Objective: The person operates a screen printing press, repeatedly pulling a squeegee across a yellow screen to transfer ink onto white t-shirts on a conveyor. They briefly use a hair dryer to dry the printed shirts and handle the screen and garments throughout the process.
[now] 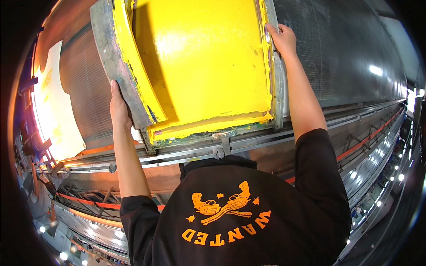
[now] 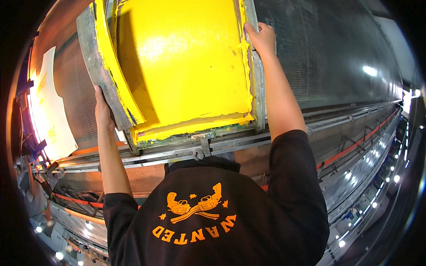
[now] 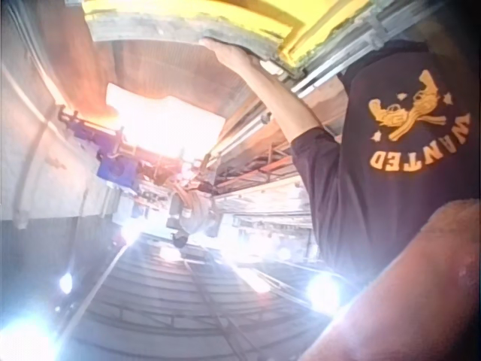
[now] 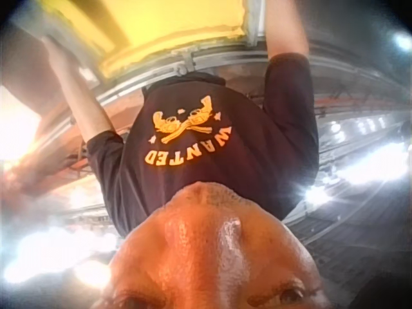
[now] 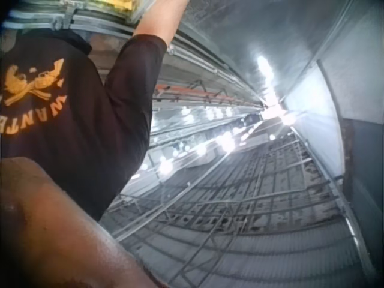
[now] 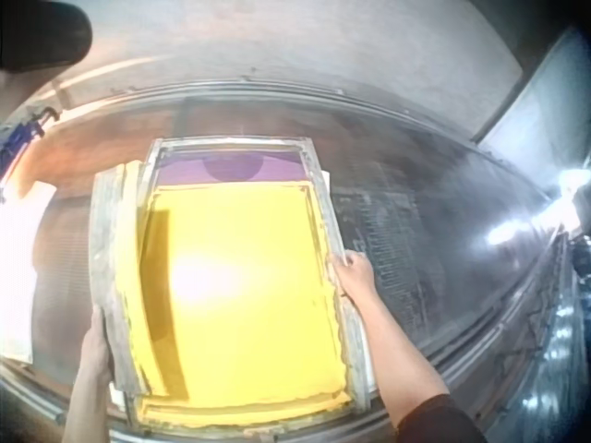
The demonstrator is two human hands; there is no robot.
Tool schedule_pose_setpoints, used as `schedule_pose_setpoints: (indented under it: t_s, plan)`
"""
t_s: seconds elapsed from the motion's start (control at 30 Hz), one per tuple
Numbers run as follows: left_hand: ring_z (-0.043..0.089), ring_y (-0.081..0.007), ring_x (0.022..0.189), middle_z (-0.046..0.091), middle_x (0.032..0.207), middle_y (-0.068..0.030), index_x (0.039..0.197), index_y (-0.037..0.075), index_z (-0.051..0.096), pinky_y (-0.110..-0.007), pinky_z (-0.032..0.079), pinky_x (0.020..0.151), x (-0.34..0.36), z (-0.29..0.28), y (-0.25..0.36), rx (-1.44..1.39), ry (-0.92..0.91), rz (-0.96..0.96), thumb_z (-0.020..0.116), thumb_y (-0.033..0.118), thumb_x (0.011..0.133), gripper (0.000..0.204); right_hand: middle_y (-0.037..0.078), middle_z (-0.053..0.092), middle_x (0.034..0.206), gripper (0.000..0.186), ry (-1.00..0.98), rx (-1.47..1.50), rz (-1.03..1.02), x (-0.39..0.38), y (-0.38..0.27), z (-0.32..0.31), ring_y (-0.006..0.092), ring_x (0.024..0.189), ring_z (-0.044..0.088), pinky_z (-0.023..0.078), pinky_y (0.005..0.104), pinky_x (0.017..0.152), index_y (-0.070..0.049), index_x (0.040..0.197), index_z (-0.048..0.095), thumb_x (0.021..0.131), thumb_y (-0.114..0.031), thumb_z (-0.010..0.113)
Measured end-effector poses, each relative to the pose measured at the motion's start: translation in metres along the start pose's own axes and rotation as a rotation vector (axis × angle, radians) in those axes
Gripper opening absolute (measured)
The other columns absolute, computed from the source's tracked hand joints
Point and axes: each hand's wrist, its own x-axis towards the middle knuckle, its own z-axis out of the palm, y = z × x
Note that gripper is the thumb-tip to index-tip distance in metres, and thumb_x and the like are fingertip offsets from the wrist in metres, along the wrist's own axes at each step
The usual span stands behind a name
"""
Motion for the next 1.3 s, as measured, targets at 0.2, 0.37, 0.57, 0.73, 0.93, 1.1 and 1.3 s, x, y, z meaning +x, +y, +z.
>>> schedule_pose_setpoints:
  t_s: [0.2,0.37,0.57,0.73,0.93,1.1,1.3]
  plan:
    - [0.068,-0.0234,0.112,0.066,0.127,-0.0197,0.139,-0.007,0.054,-0.036,0.054,0.095,0.000,-0.003,-0.003,-0.011,-0.013,0.016,0.045,0.062,0.105,0.077,0.029,0.066,0.122,0.062,-0.138,-0.247,0.064,0.006,-0.023,-0.008,0.0414,0.112,0.066,0.052,0.0482,0.096,0.007,0.120,0.068,0.091,-0.048,0.071]
    - [0.067,-0.0215,0.107,0.069,0.122,-0.0166,0.131,-0.008,0.062,-0.034,0.051,0.095,-0.017,0.007,0.018,0.107,0.071,0.032,0.052,0.057,0.105,0.070,0.033,0.067,0.117,0.060,0.032,-0.326,0.026,0.002,-0.015,-0.006,0.0439,0.108,0.067,0.054,0.0487,0.092,0.007,0.121,0.067,0.091,-0.045,0.070]
    - [0.069,-0.0194,0.094,0.073,0.105,-0.0126,0.115,-0.004,0.072,-0.033,0.052,0.084,-0.045,0.016,0.051,0.540,0.096,0.311,0.074,0.062,0.087,0.071,0.033,0.066,0.114,0.059,-0.015,-0.332,-0.017,0.001,-0.013,0.002,0.0463,0.108,0.065,0.051,0.0497,0.095,0.008,0.121,0.066,0.093,-0.044,0.068]
    - [0.070,-0.0189,0.080,0.074,0.086,-0.0142,0.099,0.002,0.076,-0.034,0.053,0.070,-0.035,0.048,0.105,0.978,0.105,0.552,0.083,0.057,0.080,0.059,0.030,0.054,0.136,0.080,0.290,-0.108,-0.120,0.003,-0.015,-0.024,0.0490,0.127,0.053,0.044,0.0508,0.107,0.005,0.148,0.045,0.094,-0.048,0.069]
    - [0.067,-0.0281,0.073,0.069,0.081,-0.0071,0.096,0.009,0.070,-0.040,0.054,0.064,0.022,0.089,0.132,1.454,-0.035,1.213,0.077,0.043,0.089,0.036,0.019,0.049,0.147,0.086,0.323,-0.229,-0.885,0.008,-0.152,-0.099,0.0398,0.139,0.044,0.037,0.0515,0.115,-0.008,0.149,0.049,0.083,-0.053,0.081]
    - [0.070,-0.0261,0.074,0.067,0.077,-0.0059,0.091,0.012,0.066,-0.041,0.057,0.065,0.082,0.135,0.161,1.486,-0.103,1.590,0.072,0.049,0.090,0.038,0.016,0.067,0.125,0.045,0.006,-0.353,-0.917,0.058,-0.158,-0.068,0.0344,0.124,0.061,0.047,0.0496,0.105,-0.009,0.125,0.064,0.089,-0.032,0.077]
    - [0.074,-0.0253,0.074,0.074,0.079,-0.0061,0.102,0.016,0.078,-0.041,0.060,0.072,0.184,0.171,0.207,1.682,-0.020,1.224,0.070,0.078,0.078,0.068,0.016,0.074,0.101,0.023,0.015,-0.371,-0.811,0.143,-0.158,-0.034,0.0364,0.098,0.071,0.058,0.0456,0.087,-0.008,0.106,0.068,0.091,-0.025,0.073]
